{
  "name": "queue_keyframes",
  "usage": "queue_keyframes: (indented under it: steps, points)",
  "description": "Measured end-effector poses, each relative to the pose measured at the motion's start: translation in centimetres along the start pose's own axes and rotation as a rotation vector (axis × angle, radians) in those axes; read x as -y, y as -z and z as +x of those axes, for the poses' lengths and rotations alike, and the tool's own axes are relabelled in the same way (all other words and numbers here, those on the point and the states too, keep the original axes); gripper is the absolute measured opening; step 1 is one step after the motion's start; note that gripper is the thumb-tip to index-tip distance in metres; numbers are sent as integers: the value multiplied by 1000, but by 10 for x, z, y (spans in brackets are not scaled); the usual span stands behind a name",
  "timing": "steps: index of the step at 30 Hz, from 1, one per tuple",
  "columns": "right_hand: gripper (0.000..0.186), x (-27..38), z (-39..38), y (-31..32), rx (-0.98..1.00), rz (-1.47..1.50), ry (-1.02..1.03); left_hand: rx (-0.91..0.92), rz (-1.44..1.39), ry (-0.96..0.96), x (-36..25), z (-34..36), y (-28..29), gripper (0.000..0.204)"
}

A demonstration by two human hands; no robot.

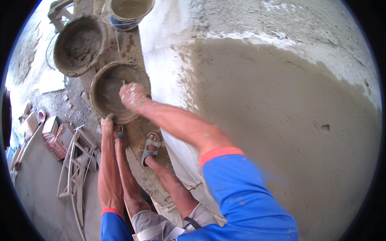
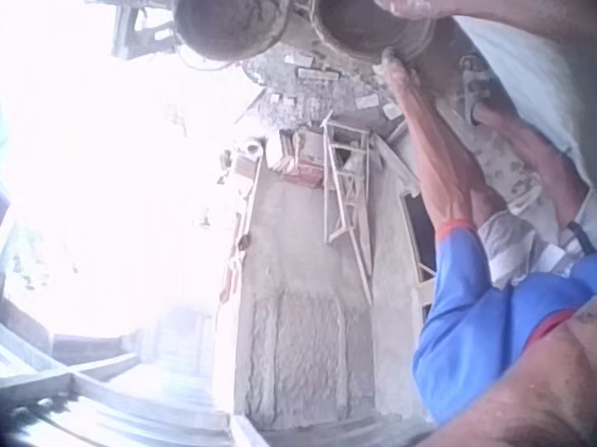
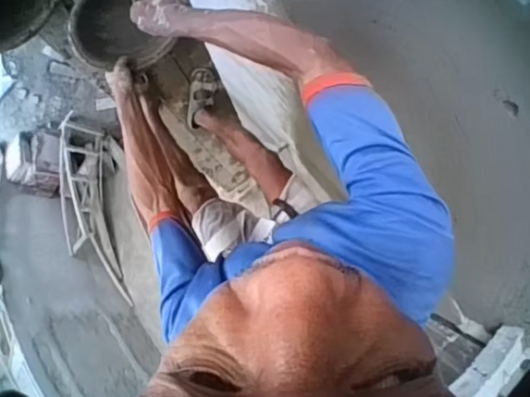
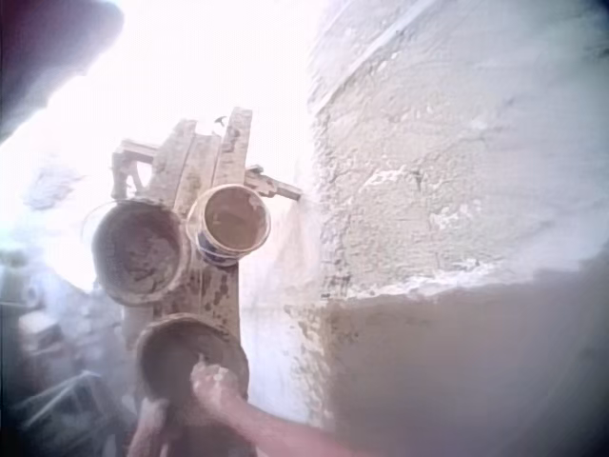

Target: The person uses a wooden straight edge to level a freshly plastered ceiling, then uses a trowel to apply and smooth plaster from a bucket onto a wall corner.

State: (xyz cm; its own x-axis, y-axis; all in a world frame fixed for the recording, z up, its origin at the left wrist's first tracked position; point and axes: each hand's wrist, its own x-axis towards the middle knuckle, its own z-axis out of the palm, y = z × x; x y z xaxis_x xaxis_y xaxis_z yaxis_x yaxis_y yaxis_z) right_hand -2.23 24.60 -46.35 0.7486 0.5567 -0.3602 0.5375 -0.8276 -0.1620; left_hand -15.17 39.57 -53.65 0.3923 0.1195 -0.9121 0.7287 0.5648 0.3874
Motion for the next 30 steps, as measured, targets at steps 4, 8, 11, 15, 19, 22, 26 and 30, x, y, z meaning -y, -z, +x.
queue_keyframes:
  steps: [4, 8, 11, 15, 19, 22, 26, 30]
  points:
    - [18, 30, -6, -19, 383, 90, -147, -58, -15, 18, -5, -7, -22, 7]
    - [21, 54, -16, -4, 476, 230, -131, 96, 68, 171, 7, 17, 11, 20]
    - [20, 47, -25, 2, 479, 288, -25, 71, 49, 233, 13, 21, 16, 16]
    - [16, -2, -43, 40, 402, 325, 41, 28, 14, 41, -6, -8, -14, 17]
    - [13, -32, -31, 65, -60, -3, 167, -24, 150, -7, 6, 6, 9, 28]
    - [17, -35, -7, 52, 108, 16, 27, 4, 30, 17, -3, -7, -13, 28]
    - [25, -7, 18, 2, 518, -21, -139, -59, 44, 87, 1, -1, -4, 28]
    - [28, 11, 21, -17, 725, -22, -134, -66, 30, 86, 7, 5, 2, 29]
